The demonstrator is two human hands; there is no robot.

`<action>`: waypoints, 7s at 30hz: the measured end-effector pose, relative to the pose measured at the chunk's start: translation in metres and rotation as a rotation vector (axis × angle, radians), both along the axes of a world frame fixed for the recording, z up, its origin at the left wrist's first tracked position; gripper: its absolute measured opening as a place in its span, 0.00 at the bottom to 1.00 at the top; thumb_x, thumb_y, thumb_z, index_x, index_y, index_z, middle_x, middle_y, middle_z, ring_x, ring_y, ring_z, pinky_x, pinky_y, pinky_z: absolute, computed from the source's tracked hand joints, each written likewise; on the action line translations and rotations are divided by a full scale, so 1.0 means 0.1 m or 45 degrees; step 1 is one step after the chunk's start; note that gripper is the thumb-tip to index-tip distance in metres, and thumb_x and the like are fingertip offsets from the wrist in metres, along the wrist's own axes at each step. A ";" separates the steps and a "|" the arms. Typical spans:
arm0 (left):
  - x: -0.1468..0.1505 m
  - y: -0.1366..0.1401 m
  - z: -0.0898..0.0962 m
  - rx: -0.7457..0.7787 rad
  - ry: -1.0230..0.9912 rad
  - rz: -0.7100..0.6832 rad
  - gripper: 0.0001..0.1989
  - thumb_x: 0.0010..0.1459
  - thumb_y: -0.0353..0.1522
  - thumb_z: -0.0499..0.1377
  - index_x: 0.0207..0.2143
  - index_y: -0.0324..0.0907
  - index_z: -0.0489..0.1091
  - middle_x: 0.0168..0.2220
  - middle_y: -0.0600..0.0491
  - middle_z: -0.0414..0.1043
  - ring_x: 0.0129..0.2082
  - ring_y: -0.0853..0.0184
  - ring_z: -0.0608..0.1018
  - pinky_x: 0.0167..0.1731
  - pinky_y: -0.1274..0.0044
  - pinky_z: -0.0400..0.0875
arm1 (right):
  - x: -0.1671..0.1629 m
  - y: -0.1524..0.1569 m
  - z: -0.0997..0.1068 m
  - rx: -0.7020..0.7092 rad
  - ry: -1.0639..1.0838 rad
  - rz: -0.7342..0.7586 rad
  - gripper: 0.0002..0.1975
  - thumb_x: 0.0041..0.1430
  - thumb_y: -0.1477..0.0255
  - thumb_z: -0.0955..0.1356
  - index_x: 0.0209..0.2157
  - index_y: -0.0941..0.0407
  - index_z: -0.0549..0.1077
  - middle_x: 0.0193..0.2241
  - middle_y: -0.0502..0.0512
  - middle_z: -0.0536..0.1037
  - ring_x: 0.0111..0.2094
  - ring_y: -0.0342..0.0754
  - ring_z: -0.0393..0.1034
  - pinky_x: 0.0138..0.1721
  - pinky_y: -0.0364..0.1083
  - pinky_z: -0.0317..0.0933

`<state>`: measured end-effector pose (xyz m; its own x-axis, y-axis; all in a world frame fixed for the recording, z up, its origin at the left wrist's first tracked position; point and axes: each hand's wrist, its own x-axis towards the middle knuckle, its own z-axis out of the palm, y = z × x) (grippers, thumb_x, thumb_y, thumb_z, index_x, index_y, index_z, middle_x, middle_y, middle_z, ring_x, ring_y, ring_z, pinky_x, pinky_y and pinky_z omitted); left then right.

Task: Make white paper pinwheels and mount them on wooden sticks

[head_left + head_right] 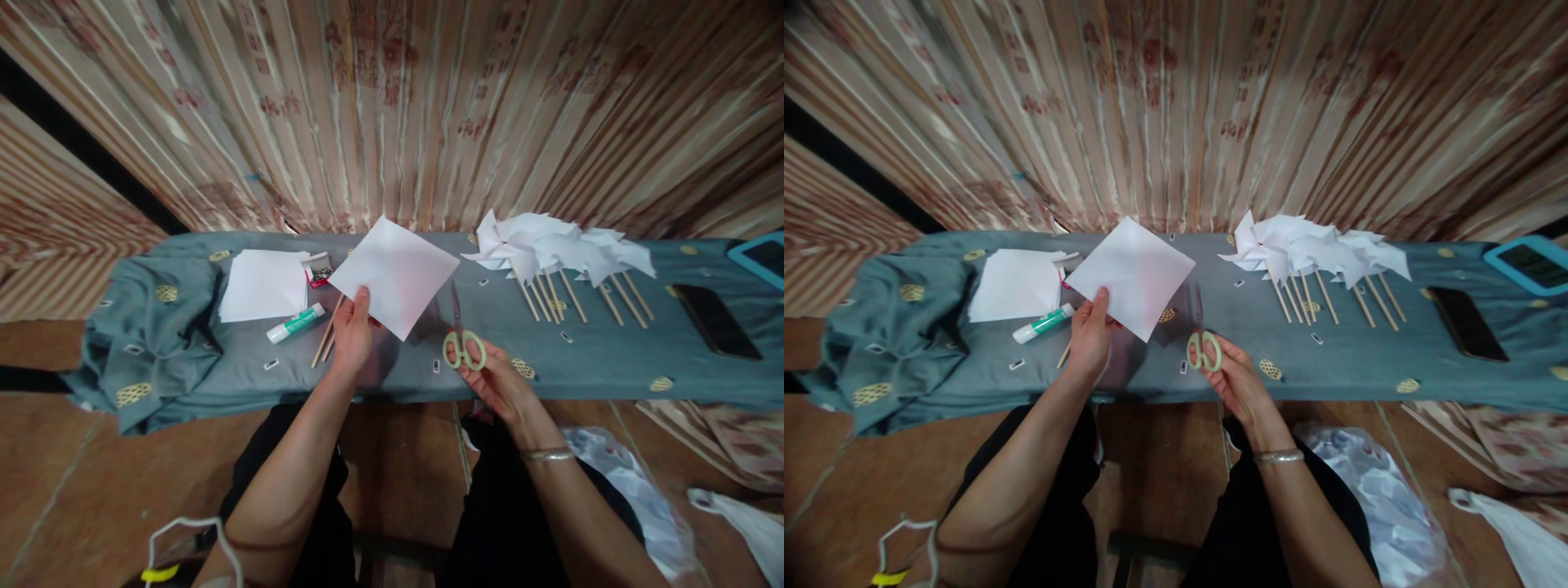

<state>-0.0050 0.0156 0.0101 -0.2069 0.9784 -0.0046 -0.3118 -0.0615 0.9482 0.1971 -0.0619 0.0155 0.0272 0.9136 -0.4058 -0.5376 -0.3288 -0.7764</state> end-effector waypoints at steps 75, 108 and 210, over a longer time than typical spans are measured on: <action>0.14 -0.18 0.26 -0.051 0.214 -0.203 0.03 0.43 0.27 0.64 0.22 0.38 0.71 0.23 0.54 0.73 0.24 0.69 0.73 0.27 0.78 0.67 | -0.31 -0.17 0.03 0.252 -0.611 0.563 0.24 0.50 0.51 0.73 0.40 0.54 0.76 0.26 0.50 0.76 0.26 0.42 0.65 0.26 0.42 0.58; 0.11 -0.16 0.29 -0.076 0.197 -0.203 0.09 0.37 0.33 0.65 0.23 0.39 0.71 0.22 0.54 0.74 0.23 0.69 0.73 0.26 0.78 0.68 | -0.33 -0.17 0.04 0.136 -0.444 0.534 0.25 0.43 0.55 0.77 0.39 0.56 0.77 0.21 0.45 0.72 0.21 0.38 0.64 0.24 0.40 0.60; 0.18 -0.29 0.23 -0.179 0.011 -0.449 0.07 0.39 0.31 0.67 0.22 0.40 0.73 0.21 0.57 0.72 0.21 0.70 0.71 0.26 0.77 0.65 | -0.43 -0.05 0.12 0.062 -0.496 0.348 0.21 0.36 0.56 0.79 0.26 0.56 0.74 0.18 0.46 0.75 0.19 0.39 0.65 0.22 0.41 0.62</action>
